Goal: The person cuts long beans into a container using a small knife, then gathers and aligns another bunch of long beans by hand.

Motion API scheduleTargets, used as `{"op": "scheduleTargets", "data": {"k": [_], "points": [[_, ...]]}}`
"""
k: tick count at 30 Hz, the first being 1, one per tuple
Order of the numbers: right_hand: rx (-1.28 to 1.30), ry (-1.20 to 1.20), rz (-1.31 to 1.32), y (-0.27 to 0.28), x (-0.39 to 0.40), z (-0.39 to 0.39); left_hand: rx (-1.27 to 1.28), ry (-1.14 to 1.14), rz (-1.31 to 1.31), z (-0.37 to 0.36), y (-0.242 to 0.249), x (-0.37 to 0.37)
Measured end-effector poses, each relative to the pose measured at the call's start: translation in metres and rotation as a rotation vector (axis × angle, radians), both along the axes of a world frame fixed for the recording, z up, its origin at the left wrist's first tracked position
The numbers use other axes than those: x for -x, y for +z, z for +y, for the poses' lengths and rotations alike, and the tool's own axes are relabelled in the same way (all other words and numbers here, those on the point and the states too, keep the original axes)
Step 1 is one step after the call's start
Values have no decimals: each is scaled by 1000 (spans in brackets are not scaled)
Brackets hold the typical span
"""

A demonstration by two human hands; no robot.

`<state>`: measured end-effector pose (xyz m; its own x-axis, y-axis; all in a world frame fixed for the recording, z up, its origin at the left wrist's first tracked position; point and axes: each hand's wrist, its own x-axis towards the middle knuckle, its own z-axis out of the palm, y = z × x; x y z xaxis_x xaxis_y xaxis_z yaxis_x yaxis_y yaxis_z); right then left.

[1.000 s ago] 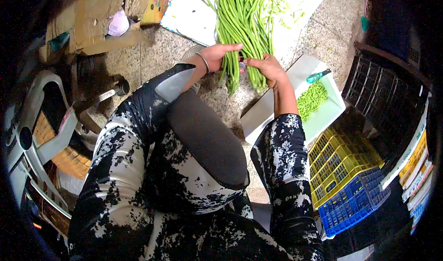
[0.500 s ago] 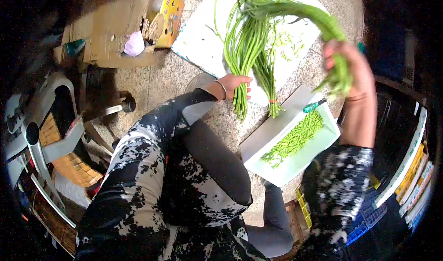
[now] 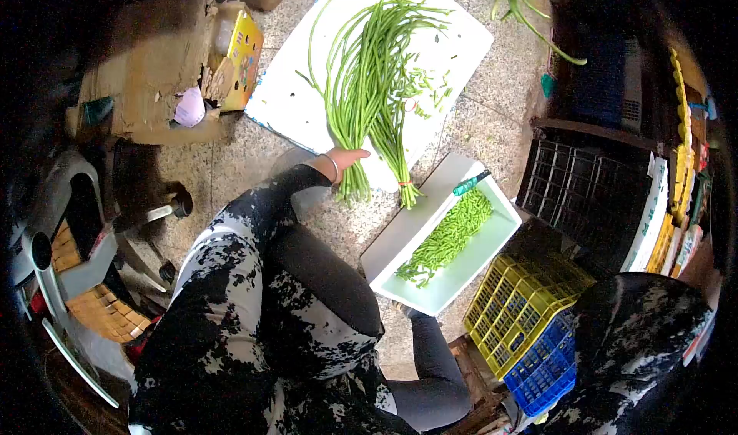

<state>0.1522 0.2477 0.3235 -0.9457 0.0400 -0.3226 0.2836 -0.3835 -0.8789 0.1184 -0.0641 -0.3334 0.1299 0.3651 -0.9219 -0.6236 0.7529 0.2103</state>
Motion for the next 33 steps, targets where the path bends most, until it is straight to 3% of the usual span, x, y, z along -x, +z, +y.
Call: {"op": "scheduleTargets", "data": {"k": [3, 5, 6, 8, 9, 10, 12, 13, 15, 16, 19, 20, 21, 22, 24, 25, 26, 29, 33], "points": [[-39, -119, -59, -30, -7, -19, -77, -127, 206, 12, 76, 18], [247, 238, -27, -51, -6, -8, 91, -257, 190, 19, 100, 24], [361, 422, -29, -62, -5, -2, 53, -92, -21, 15, 64, 20], [-202, -425, -91, -79, -31, -59, -48, 13, -96, 10, 39, 17], [-237, -383, -137, -82, -34, -49, -116, 101, -174, 8, 38, 21], [-168, -420, -103, -81, -35, -44, -143, 155, -243, 6, 105, 34], [-46, -419, -76, -70, -43, -53, -150, 146, -197, 4, 112, 38], [-139, -506, -114, -69, -50, -61, -150, 156, -146, 4, 121, 40], [-306, -418, -247, -55, -50, -84, -168, 205, -159, 5, 149, 52], [-288, -428, -273, -48, -51, -92, -148, 55, 20, 9, 164, 62], [-316, -446, -306, -34, -61, -120, -487, -267, 819, 23, 223, 85], [-342, -480, -370, -27, -65, -129, -483, 244, 875, 29, 248, 81], [-342, -492, -343, -24, -67, -138, -580, 379, 807, 31, 311, 84], [-351, -512, -355, -17, -67, -154, -833, 514, 792, 33, 335, 89], [-367, -523, -356, -4, -75, -183, -1236, 390, 1028, 32, 389, 98], [-335, -524, -368, 1, -83, -190, -1367, 269, 959, 24, 427, 95], [-353, -498, -369, 6, -87, -199, -1495, 156, 1206, 23, 448, 92], [-358, -470, -353, 23, -106, -231, -1778, -28, 1374, 6, 528, 55], [-365, -459, -346, 42, -128, -279, -1873, -84, 1593, -19, 580, 21]]}}
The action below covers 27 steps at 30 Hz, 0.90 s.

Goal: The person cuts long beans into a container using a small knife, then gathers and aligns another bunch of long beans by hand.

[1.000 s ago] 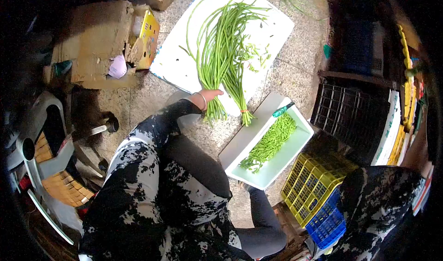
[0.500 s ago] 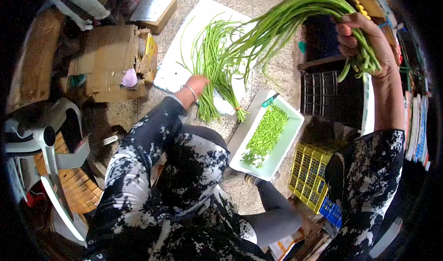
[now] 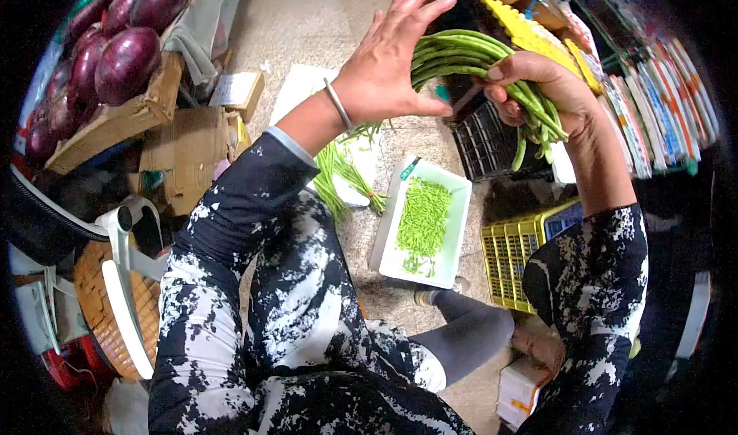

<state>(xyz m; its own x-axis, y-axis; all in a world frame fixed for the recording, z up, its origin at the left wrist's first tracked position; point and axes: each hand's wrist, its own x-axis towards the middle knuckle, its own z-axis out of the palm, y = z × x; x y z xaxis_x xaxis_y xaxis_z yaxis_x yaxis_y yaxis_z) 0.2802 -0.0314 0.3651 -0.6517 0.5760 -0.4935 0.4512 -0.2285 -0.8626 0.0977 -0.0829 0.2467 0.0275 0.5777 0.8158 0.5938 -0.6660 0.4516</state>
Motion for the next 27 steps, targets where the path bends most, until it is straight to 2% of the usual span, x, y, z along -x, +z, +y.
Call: {"op": "scheduleTargets", "data": {"k": [4, 6, 7, 8, 9, 10, 12, 13, 15, 16, 19, 23, 26, 27], "points": [[63, 29, 88, 13, -20, -54, -94, -56, 119, -21, 26, -32], [80, -26, 160, 21, -30, -75, 249, -449, -142, -24, 34, -42], [53, 3, 204, 22, -37, -77, 248, -542, -181, -21, 33, -48], [225, 191, 344, 22, -45, -73, 248, -631, -220, -18, 32, -53], [217, 110, 328, 16, -26, -86, 295, -659, -346, -24, 23, -43], [201, 18, 355, 20, -30, -101, 223, -686, -316, -25, 29, -50], [183, 56, 420, 16, -52, -92, 577, -696, -465, -45, 38, -55], [143, -55, 419, 11, -64, -85, 576, -691, -451, -48, 39, -55], [72, -209, 416, 0, -83, -83, 840, -784, -626, -51, 33, -57], [48, -233, 341, -11, -71, -78, 835, -772, -664, -51, 18, -43], [-46, -429, 193, -27, -84, -101, 893, -938, -871, -54, 9, -44], [-63, -381, 36, -48, -90, -120, 926, -1030, -1018, -50, -8, -31], [-74, -358, 49, -74, -90, -113, 931, -1094, -1107, -44, -17, -27], [-96, -384, 79, -81, -82, -111, 914, -1066, -1051, -45, -19, -27]]}}
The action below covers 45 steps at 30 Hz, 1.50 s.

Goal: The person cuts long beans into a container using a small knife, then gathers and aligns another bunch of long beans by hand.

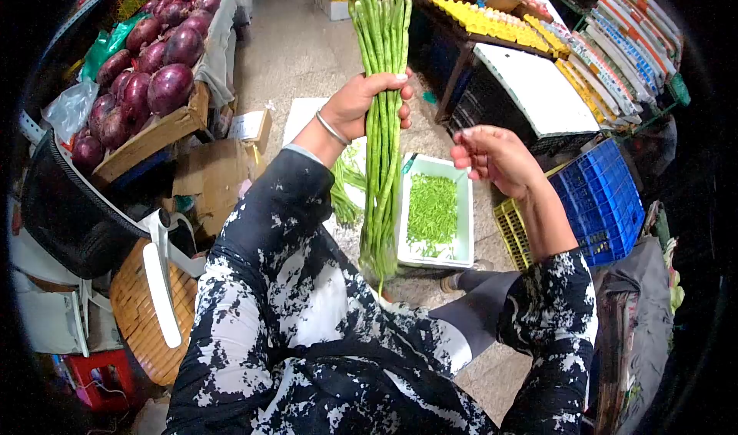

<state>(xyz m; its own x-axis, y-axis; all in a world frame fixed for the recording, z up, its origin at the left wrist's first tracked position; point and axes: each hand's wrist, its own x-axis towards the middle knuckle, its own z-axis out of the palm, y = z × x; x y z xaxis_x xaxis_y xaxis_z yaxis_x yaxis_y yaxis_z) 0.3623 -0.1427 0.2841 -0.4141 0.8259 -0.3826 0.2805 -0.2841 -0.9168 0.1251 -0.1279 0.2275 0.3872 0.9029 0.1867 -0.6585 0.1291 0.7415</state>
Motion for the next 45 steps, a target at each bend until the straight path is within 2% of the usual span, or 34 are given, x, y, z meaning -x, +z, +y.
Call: {"op": "scheduleTargets", "data": {"k": [4, 7, 11, 13, 15, 18, 19, 22, 25, 27, 28, 32, 33, 36, 37, 39, 41, 42, 43, 45], "points": [[-141, 53, -31, -15, 24, 14, -87, 111, 84, 5, -11, 15], [-199, 123, -74, -31, 24, 17, -70, 63, 12, 30, -27, 37], [-337, 240, -260, -70, 29, 17, 112, 143, -98, 61, -42, 68], [-329, 346, -122, -103, 40, 23, 115, 131, -145, 64, -35, 74], [-553, 374, -172, -133, 54, 31, 166, 207, -195, 72, -30, 77], [-522, 359, -36, -139, 82, 22, 319, 295, -334, 81, -22, 77], [-516, 365, -33, -147, 87, 25, 346, 368, -300, 88, -21, 81], [-124, 284, 124, -158, 99, 31, 410, 450, -346, 113, -30, 99], [126, 290, 420, -168, 91, 40, 490, 539, -408, 132, -56, 113], [277, 291, 553, -165, 79, 42, 583, 696, -349, 135, -63, 117], [343, 309, 610, -166, 72, 43, 552, 629, -275, 140, -74, 126], [492, 319, 761, -178, 60, 41, 535, 657, -276, 154, -106, 122], [543, 324, 810, -179, 59, 42, 536, 597, -278, 158, -114, 123], [440, 317, 690, -178, 55, 38, 538, 431, -316, 174, -136, 129], [417, 301, 652, -178, 56, 38, 527, 435, -316, 172, -125, 120], [214, 224, 461, -180, 60, 42, 501, 561, -522, 160, -101, 90], [92, 75, 332, -174, 69, 36, 446, 608, -325, 88, -35, 63], [-73, 57, 191, -181, 74, 41, 397, 574, -281, 84, -29, 63], [-114, 67, 3, -154, 79, 32, 349, 543, -233, 85, -27, 66], [-361, 215, 37, -182, 74, 51, 70, 654, -111, 73, -15, 60]]}}
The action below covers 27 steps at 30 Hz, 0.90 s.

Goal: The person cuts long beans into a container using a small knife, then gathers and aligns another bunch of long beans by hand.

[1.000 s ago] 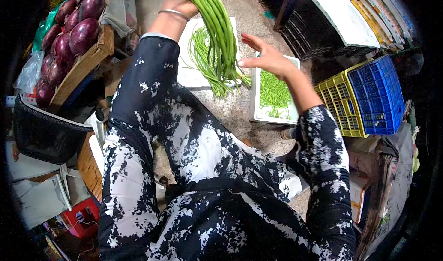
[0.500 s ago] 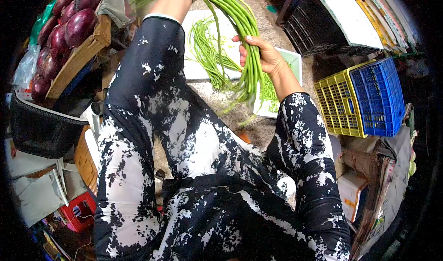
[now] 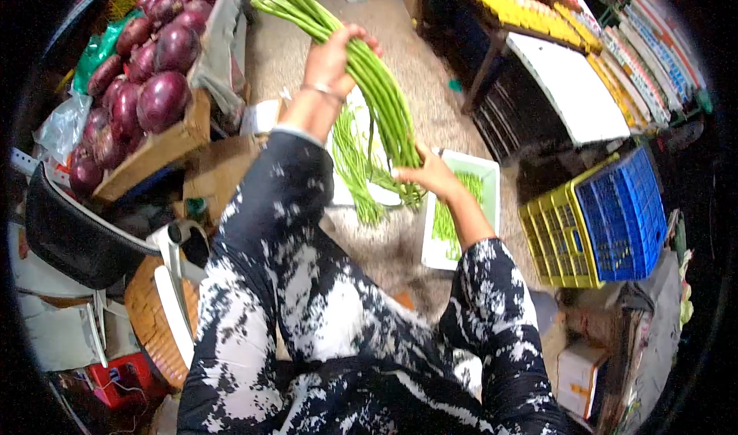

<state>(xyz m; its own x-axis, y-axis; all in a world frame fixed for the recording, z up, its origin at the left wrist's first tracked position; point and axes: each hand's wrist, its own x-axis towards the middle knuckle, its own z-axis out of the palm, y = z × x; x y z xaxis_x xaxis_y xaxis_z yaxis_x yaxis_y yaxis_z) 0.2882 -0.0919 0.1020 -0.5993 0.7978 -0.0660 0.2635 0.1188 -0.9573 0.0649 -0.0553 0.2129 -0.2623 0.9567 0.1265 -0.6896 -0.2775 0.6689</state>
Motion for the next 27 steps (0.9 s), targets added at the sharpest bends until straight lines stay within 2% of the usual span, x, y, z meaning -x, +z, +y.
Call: {"op": "scheduleTargets", "data": {"k": [2, 4, 6, 10, 12, 13, 14, 15, 17, 19, 20, 21, 22, 23, 24, 26, 27], "points": [[-43, -74, -53, -14, -3, 9, -68, 81, 133, -14, 5, -4], [132, -176, 54, -16, 2, 15, -84, 109, 242, -15, -7, 1], [133, -258, 66, -7, 8, 20, -71, 113, 251, -15, -28, 2], [-271, -295, 23, 45, 51, 18, 33, 199, 328, -19, -80, -10], [-454, -315, -19, 61, 82, 25, 102, 178, 410, -22, -102, -14], [-523, -328, -40, 65, 98, 30, 60, 249, 538, -19, -113, -13], [-500, -331, -51, 77, 114, 31, 26, 316, 676, -24, -112, -13], [-457, -332, -53, 73, 128, 38, -76, 366, 780, -8, -134, -15], [-388, -358, -44, 68, 143, 46, 107, 186, 814, -5, -138, -15], [-307, -371, 75, 64, 156, 60, 27, 127, 407, 3, -131, -13], [-303, -368, 73, 62, 154, 63, 153, 252, 895, -1, -128, -11], [-205, -307, 153, 82, 152, 58, 175, 204, 808, -14, -98, -9], [-135, -244, 213, 79, 147, 63, 171, 208, 803, -11, -104, -10], [-248, -292, 193, 59, 144, 72, 208, 78, 589, -8, -109, -10], [-253, -290, 190, 55, 140, 76, 241, -52, 375, -5, -113, -9], [-43, -332, 342, 49, 127, 85, 186, -78, 372, 2, -118, -9], [-72, -322, 319, 56, 122, 82, 191, -106, 362, 1, -115, -10]]}}
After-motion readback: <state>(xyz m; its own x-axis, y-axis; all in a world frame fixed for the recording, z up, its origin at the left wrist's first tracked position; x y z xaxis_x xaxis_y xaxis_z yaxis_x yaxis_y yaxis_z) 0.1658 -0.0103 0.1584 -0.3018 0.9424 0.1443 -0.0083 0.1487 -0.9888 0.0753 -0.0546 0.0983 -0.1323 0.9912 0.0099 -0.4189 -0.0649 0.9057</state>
